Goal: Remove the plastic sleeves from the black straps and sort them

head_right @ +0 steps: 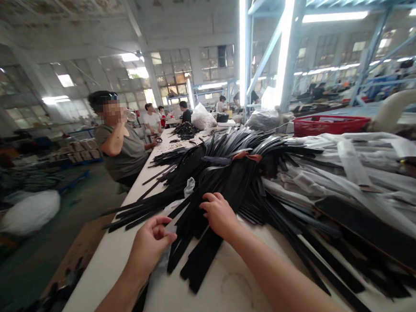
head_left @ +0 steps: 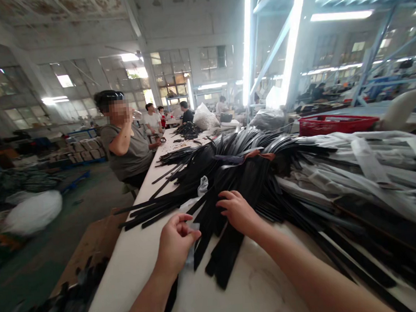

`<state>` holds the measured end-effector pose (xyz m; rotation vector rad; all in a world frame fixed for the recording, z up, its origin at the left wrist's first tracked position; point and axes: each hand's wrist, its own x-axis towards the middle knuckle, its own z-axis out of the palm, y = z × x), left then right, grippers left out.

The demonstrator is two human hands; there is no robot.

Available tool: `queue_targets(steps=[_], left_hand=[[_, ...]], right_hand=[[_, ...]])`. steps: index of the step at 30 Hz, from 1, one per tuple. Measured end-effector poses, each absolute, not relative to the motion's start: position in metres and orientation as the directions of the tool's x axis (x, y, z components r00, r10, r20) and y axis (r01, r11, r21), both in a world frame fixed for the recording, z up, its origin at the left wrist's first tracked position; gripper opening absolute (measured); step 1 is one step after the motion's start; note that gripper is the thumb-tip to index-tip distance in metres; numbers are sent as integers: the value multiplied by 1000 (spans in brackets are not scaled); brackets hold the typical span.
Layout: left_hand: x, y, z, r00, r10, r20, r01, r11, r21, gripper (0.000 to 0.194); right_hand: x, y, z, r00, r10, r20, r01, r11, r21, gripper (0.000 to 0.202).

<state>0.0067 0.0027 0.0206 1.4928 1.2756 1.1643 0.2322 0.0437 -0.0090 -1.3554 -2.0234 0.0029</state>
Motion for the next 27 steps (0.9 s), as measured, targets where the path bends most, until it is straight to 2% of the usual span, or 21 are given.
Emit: queue_targets(steps=[3,5,7,9,12,16,27], left_hand=[[6,5,18,63,987,148,215,-159,964,44],[6,6,17,81,983,164,220,-178,959,44],[6,6,16,76,977,200,257,-212,943,44],[6,5,16,60,969,240,305,-247,920,43],[7,1,19,54,957,286,352,-286,891,43],[9,-5,30,58,951,303,373,-303,877,43],[14,-8,33,116,955,271,375,-295,879,42]], right_hand=[[234,42,-1,-223,761,609,776,517,-361,12],[230,30,11,-221,684,696,682,618,-392,9],[223,13,24,-185,609,771,572,705,-420,10],[215,-5,34,-203,565,800,524,752,-399,14],[206,-16,39,-325,605,727,612,721,-326,16],[211,-2,34,-343,709,616,719,620,-315,17],[225,4,41,-446,681,581,707,666,-239,17]])
